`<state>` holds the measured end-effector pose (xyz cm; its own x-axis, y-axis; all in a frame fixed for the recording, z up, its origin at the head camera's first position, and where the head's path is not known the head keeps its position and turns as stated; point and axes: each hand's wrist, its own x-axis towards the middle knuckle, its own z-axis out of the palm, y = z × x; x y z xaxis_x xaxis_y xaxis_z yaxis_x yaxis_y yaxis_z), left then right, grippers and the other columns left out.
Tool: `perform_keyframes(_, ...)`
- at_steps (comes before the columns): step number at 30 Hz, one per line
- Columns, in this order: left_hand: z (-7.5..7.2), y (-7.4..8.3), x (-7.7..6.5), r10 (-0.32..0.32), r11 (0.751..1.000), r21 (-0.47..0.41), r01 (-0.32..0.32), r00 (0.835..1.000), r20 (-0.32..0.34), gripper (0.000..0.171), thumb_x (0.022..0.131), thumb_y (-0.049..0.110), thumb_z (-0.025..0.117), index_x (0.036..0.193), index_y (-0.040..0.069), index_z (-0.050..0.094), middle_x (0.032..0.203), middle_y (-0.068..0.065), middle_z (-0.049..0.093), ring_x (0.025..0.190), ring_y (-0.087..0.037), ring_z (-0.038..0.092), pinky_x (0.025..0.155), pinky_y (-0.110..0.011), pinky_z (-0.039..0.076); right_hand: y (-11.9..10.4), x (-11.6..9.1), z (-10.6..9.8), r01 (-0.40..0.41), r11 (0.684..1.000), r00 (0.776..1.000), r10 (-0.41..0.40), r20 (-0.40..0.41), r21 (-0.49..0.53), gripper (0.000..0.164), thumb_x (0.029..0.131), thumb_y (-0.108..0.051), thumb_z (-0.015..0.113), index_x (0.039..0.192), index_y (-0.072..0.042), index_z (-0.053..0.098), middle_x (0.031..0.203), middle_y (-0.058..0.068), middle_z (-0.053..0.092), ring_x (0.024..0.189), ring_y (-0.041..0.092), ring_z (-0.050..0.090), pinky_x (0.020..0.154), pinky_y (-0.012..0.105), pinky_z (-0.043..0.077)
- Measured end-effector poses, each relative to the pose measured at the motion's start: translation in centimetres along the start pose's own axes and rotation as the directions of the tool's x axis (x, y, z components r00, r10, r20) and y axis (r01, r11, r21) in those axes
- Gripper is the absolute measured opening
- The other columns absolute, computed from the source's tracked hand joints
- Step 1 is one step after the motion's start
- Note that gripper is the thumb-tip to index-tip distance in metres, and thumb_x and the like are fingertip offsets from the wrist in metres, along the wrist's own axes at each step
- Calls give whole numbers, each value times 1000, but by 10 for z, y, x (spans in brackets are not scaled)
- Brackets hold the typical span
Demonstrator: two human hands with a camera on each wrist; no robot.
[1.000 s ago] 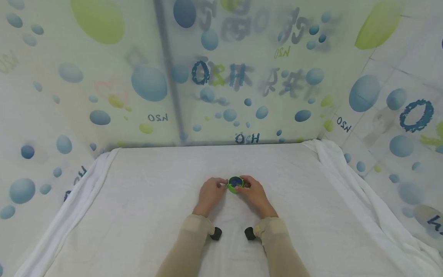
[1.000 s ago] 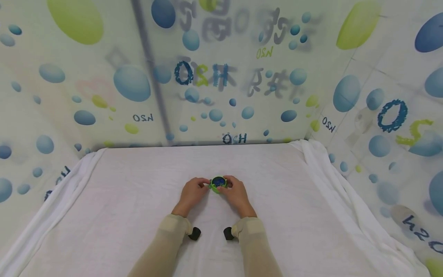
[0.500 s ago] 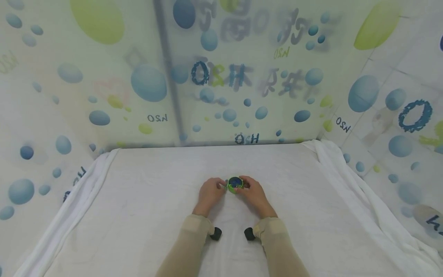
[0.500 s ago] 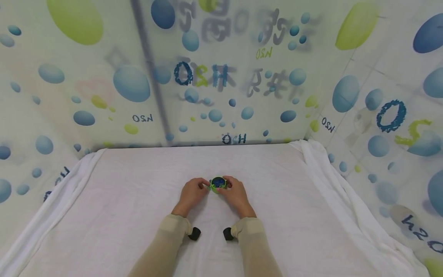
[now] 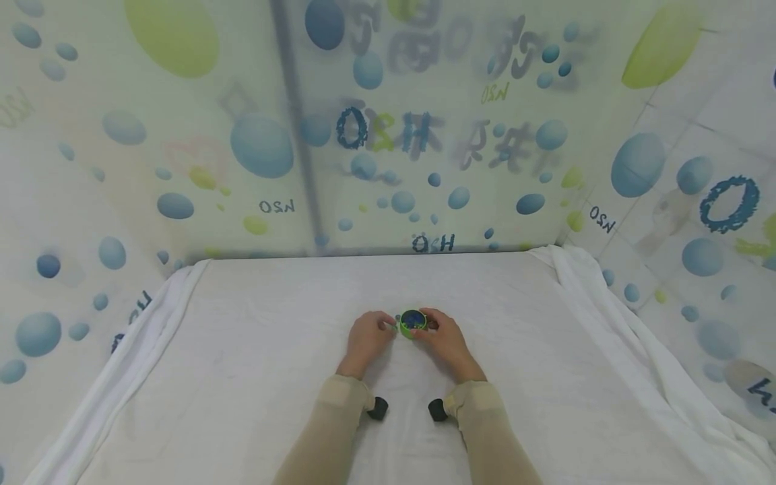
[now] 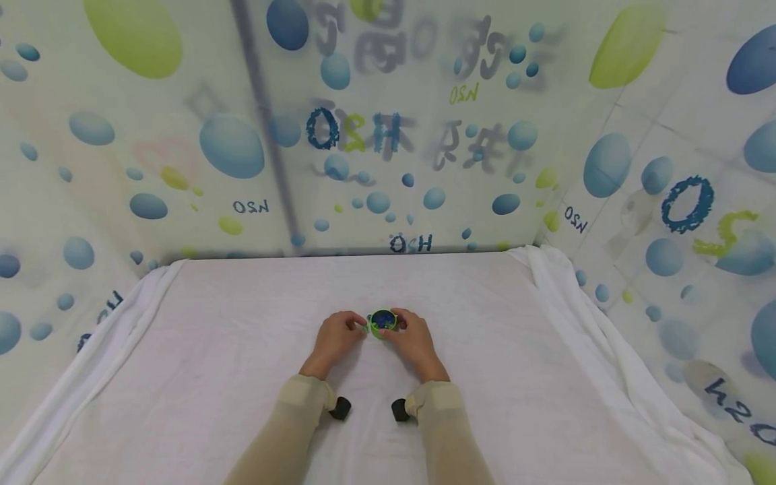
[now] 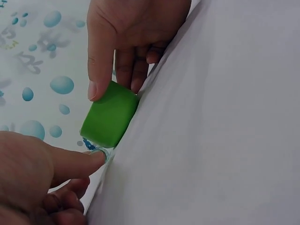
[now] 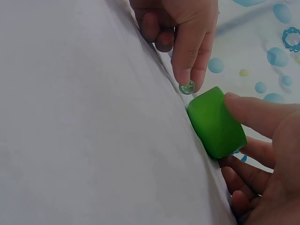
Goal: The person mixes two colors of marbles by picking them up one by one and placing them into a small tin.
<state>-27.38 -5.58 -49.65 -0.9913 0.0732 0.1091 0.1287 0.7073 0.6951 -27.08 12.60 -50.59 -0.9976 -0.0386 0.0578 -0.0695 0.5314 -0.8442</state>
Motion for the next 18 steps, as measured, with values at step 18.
perform_keyframes(18,-4,-5,8,-44,987,-152,44,999,4,17,86,14,73,102,13,73,81,0,60,73,-16,53,67,-33,44,1,-1,0,17,1000,1000,-17,-3,8,53,82,-20,78,129,-3,59,116,13,64,107,30,58,93,48,43)
